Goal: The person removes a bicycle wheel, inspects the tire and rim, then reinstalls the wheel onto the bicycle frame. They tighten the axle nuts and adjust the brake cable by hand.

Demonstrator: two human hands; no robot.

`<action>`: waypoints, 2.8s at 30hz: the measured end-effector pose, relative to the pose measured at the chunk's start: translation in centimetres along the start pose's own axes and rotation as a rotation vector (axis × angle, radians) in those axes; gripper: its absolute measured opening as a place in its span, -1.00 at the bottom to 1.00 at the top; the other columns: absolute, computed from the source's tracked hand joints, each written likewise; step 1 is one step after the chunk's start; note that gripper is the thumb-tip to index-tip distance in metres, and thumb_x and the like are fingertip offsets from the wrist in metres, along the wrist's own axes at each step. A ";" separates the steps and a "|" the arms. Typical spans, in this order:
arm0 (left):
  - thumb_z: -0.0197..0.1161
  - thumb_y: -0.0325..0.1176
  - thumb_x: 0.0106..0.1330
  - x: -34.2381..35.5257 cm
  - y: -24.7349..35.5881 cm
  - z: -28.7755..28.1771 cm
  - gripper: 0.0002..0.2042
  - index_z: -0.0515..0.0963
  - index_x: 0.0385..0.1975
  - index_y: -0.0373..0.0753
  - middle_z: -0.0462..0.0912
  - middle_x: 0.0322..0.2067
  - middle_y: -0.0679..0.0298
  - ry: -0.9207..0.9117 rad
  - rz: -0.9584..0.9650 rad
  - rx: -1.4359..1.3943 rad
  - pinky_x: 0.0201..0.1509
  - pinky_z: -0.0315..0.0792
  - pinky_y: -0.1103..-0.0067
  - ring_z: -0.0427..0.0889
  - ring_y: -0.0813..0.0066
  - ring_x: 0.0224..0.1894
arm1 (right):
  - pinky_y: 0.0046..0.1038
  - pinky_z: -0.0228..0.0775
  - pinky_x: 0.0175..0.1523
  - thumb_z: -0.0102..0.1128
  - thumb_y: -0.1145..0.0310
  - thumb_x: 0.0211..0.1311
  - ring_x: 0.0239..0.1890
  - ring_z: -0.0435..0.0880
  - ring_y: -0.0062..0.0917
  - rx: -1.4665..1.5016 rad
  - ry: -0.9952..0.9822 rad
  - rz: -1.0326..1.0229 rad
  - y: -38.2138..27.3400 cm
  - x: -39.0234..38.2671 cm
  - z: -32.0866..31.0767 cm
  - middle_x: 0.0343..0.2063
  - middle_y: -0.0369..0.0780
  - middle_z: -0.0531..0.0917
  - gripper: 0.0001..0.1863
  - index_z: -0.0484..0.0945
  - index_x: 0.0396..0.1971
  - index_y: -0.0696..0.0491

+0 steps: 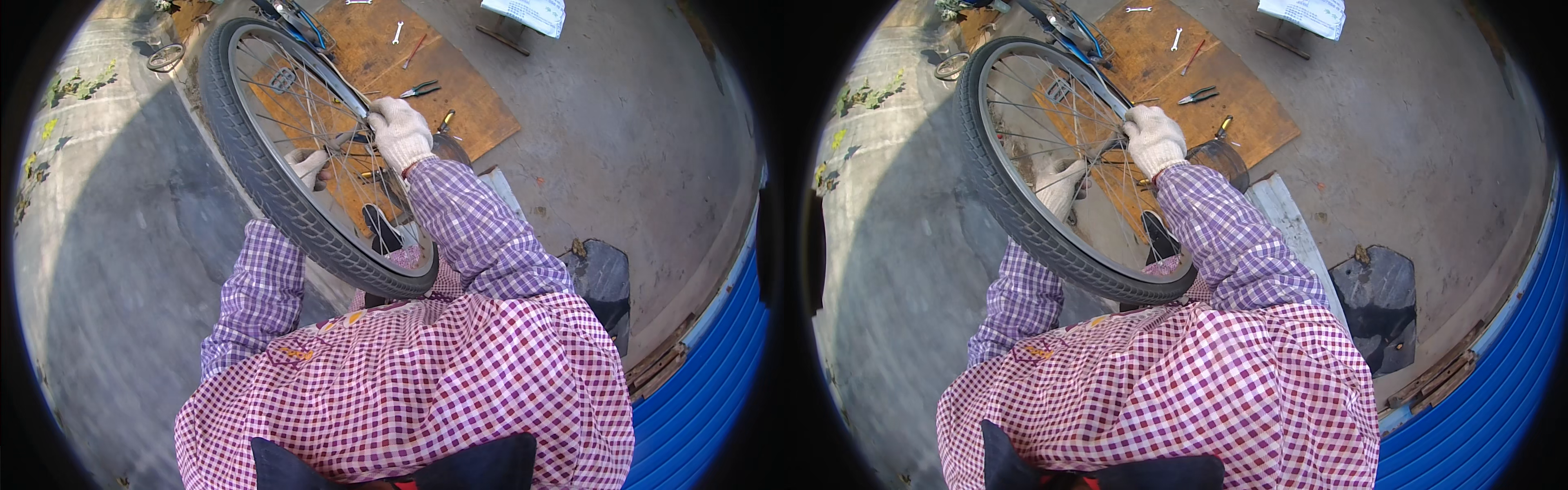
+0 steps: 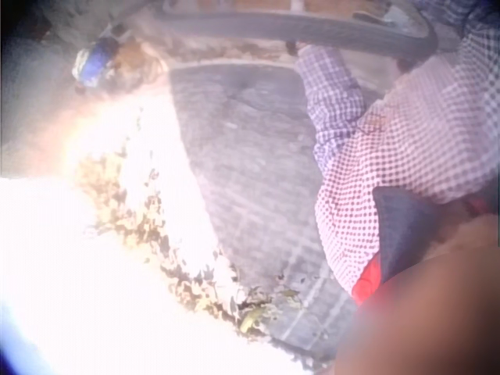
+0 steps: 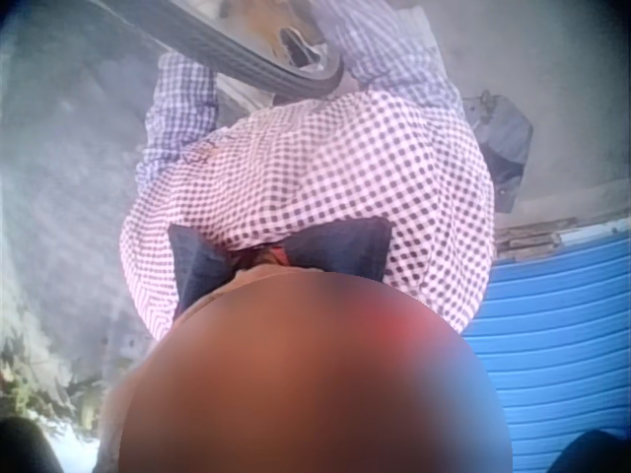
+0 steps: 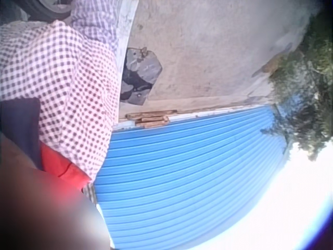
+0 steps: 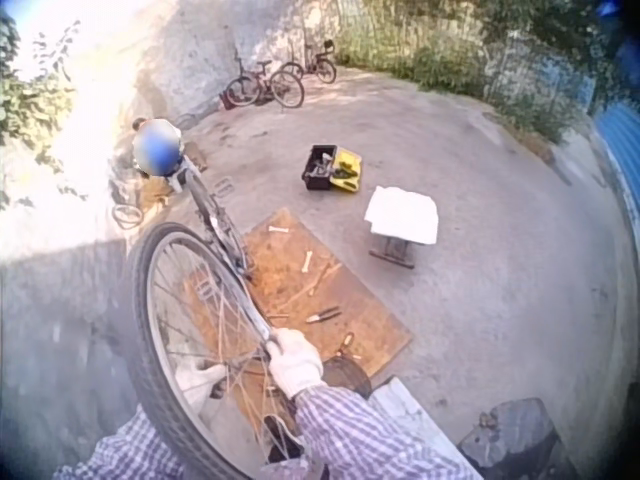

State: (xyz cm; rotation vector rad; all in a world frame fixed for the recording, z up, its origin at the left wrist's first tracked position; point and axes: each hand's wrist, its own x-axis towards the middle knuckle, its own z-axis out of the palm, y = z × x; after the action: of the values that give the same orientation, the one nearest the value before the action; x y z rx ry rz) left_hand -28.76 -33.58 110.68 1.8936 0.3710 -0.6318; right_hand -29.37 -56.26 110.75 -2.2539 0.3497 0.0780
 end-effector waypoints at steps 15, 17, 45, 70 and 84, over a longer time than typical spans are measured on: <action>0.39 0.24 0.33 -0.4 -1.4 -5.9 -0.29 0.62 0.21 -0.30 0.76 -0.09 0.02 0.013 0.134 0.355 0.13 0.56 0.32 0.74 0.21 -0.03 | -0.16 0.46 0.37 0.19 0.32 0.34 0.28 0.62 -0.13 -0.090 -0.097 -0.042 -4.0 0.3 7.0 0.25 -0.08 0.62 -0.48 0.54 0.32 -0.07; 0.44 0.26 0.28 0.4 -2.7 -6.6 -0.29 0.66 0.13 -0.31 0.78 -0.14 0.03 0.000 0.128 0.320 0.04 0.59 0.34 0.77 0.24 -0.08 | -0.15 0.47 0.38 0.18 0.34 0.35 0.29 0.62 -0.14 -0.145 -0.125 -0.009 -5.4 -0.1 7.5 0.26 -0.08 0.62 -0.45 0.52 0.36 -0.07; 0.45 -0.01 0.32 0.9 -0.7 -13.6 -0.40 0.55 0.17 -0.38 0.71 0.08 -0.07 0.462 -0.053 0.534 0.22 0.60 0.17 0.71 -0.06 0.16 | -0.18 0.50 0.33 0.16 0.37 0.39 0.28 0.65 -0.13 0.112 -0.307 -0.095 -9.5 1.4 14.2 0.22 -0.02 0.67 -0.40 0.44 0.44 -0.05; 0.21 0.11 0.42 6.0 8.8 -11.7 -0.35 0.50 0.30 -0.30 0.64 0.18 -0.15 0.539 0.385 0.882 0.29 0.50 0.23 0.63 -0.13 0.24 | -0.04 0.64 0.10 0.22 0.46 0.28 0.05 0.75 0.03 -0.113 -0.158 -0.233 -15.3 6.9 3.3 0.03 0.14 0.68 -0.50 0.45 0.23 0.18; 0.30 -0.11 0.41 0.7 5.5 -10.5 -0.62 0.59 -0.04 -0.34 0.73 -0.20 -0.12 0.669 0.742 0.896 -0.04 0.58 0.17 0.73 -0.14 -0.12 | -0.03 0.63 0.10 0.21 0.44 0.31 0.00 0.75 0.06 0.022 -0.115 -0.174 -14.3 -0.5 1.6 0.00 0.16 0.67 -0.62 0.49 0.09 0.24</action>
State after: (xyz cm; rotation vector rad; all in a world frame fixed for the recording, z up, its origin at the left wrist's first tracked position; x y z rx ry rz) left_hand -22.65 -26.16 117.61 2.8369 -0.2824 0.4528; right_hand -25.78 -46.16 120.42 -2.2377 0.0921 0.1109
